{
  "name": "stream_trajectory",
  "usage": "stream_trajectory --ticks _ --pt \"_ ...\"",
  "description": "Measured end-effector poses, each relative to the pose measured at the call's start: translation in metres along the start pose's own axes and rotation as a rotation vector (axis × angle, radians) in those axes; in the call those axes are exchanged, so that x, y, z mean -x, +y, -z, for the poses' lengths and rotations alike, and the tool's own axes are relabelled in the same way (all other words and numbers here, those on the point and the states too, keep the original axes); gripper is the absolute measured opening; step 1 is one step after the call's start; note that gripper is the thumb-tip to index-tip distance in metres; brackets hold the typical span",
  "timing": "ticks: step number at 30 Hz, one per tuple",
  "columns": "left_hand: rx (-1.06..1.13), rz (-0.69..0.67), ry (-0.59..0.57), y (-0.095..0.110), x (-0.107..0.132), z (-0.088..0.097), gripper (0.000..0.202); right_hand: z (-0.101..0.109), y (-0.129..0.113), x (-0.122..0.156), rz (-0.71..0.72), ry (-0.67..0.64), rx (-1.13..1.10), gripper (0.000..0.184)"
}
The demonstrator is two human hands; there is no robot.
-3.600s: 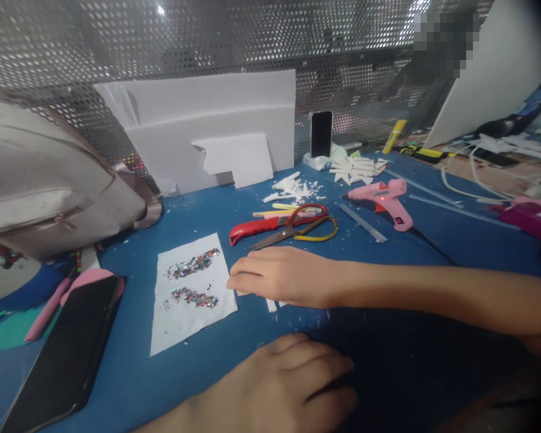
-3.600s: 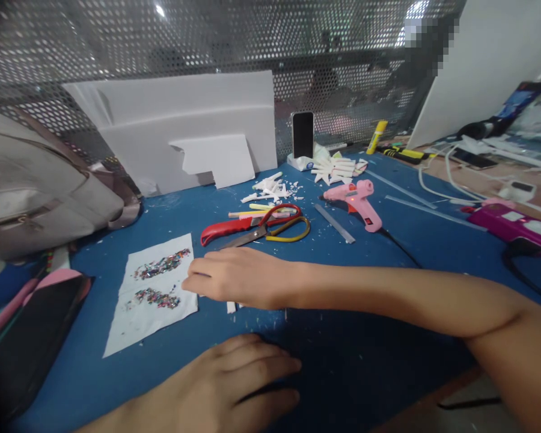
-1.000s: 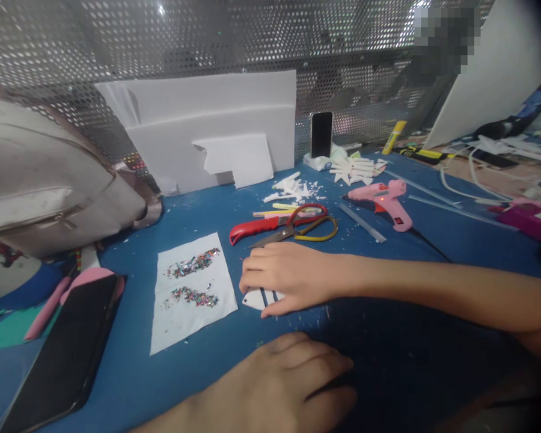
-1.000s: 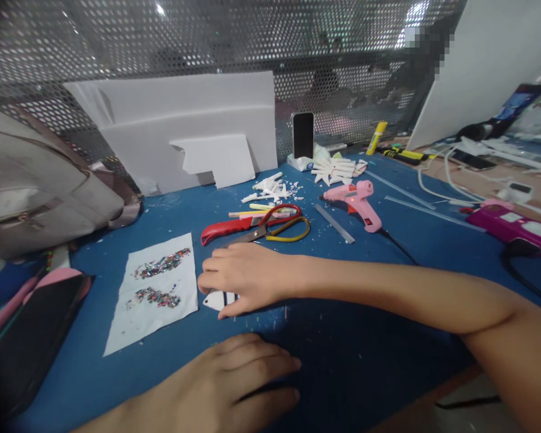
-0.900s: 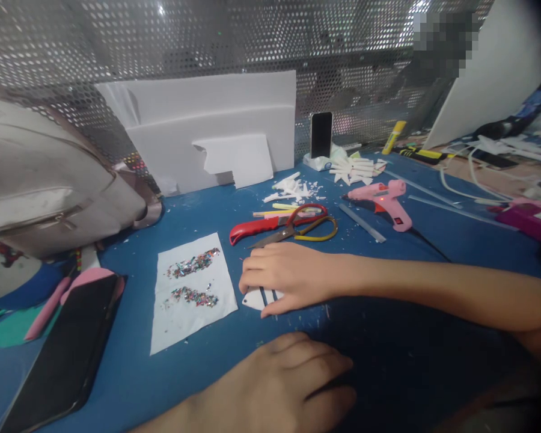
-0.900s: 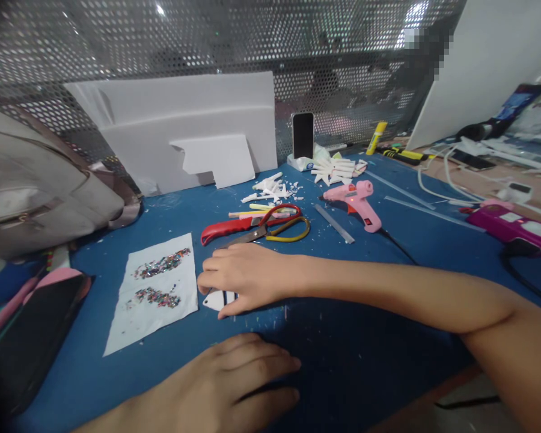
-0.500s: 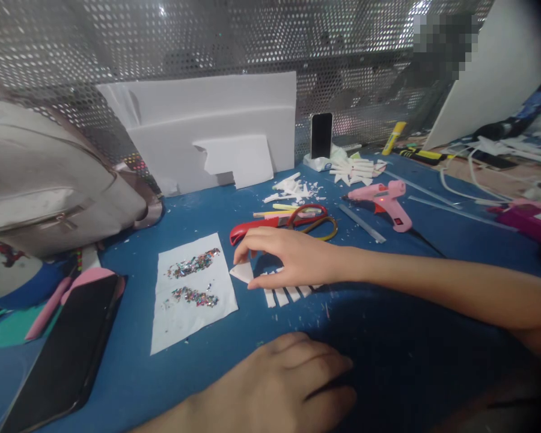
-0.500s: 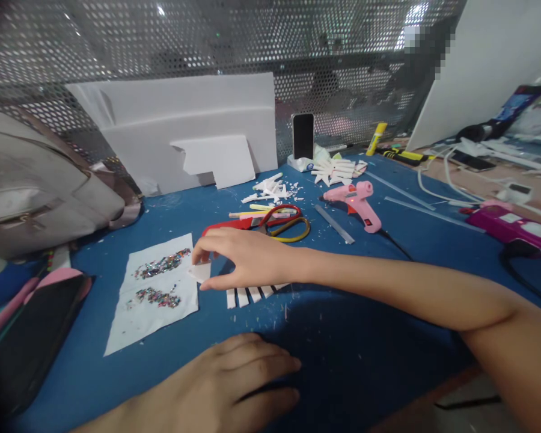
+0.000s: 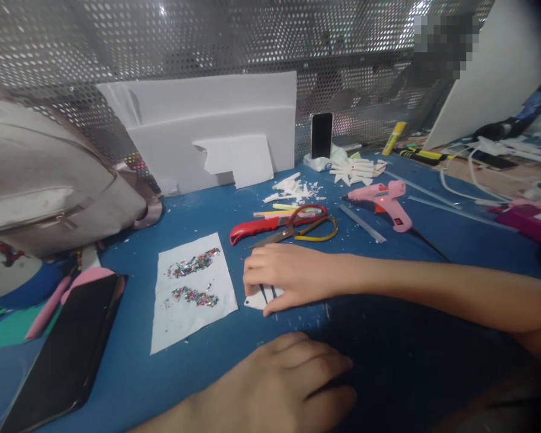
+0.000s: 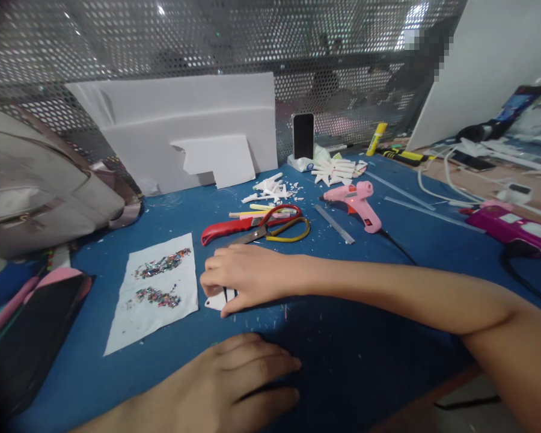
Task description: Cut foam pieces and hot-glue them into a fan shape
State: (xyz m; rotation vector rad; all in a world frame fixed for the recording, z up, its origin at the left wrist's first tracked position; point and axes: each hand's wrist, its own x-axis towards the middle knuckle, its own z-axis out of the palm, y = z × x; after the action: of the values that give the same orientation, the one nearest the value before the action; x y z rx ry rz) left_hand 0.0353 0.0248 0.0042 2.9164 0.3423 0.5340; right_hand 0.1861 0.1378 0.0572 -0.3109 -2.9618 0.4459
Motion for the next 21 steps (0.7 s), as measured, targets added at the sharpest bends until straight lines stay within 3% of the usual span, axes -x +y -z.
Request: stream_trajectory --ticks 8,15,21 --pt "0.008 -0.003 -0.002 -0.001 -0.003 0.004 0.027 0.000 0.000 -0.001 -0.016 0.031 -0.021 0.026" --pt "0.011 -0.003 -0.012 0.000 -0.001 0.004 0.029 0.012 0.001 0.000 -0.108 0.255 -0.180 0.024" --pt "0.020 -0.007 0.007 -0.001 -0.001 0.003 0.028 0.005 0.000 0.000 -0.060 0.125 -0.124 0.025"
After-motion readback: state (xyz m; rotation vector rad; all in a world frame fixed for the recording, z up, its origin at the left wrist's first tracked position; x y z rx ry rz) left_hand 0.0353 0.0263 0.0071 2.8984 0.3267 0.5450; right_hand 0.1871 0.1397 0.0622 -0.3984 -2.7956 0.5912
